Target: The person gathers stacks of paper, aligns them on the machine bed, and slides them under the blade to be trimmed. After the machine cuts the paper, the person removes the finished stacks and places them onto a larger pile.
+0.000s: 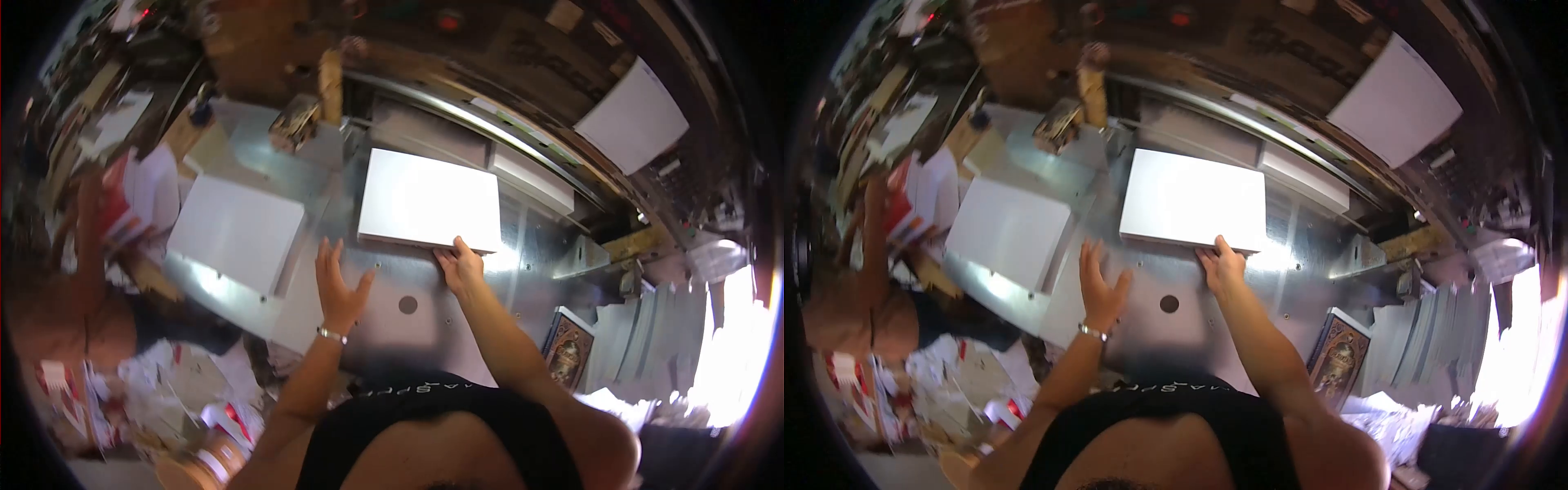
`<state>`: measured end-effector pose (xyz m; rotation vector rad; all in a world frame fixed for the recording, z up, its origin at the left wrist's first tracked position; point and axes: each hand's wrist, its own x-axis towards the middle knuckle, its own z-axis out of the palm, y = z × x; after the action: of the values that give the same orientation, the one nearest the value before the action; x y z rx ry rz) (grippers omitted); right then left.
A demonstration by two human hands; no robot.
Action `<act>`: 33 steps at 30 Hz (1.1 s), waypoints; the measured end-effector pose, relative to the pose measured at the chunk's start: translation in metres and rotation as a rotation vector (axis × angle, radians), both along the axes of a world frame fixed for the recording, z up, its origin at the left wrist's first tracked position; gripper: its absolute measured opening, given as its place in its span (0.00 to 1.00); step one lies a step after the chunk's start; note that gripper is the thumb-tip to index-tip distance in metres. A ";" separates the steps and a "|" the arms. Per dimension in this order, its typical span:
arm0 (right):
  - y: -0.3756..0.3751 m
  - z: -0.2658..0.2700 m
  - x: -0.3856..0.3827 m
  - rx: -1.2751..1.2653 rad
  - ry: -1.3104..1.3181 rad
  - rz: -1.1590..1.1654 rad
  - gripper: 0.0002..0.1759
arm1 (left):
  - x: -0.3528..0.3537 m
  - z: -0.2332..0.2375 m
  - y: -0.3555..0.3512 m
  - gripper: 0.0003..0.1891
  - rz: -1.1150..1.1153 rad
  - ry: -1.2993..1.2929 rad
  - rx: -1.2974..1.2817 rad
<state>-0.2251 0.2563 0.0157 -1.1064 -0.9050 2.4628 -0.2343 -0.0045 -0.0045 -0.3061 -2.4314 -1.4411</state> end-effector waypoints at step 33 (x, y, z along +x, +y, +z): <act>0.051 0.092 0.159 1.746 -0.501 0.585 0.45 | 0.128 0.029 0.083 0.46 -1.361 -0.981 0.012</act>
<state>-0.0665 0.3077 0.1080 -0.6461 -2.8177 0.6374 -0.1067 0.0783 0.0247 -1.9231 -2.9849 -2.5215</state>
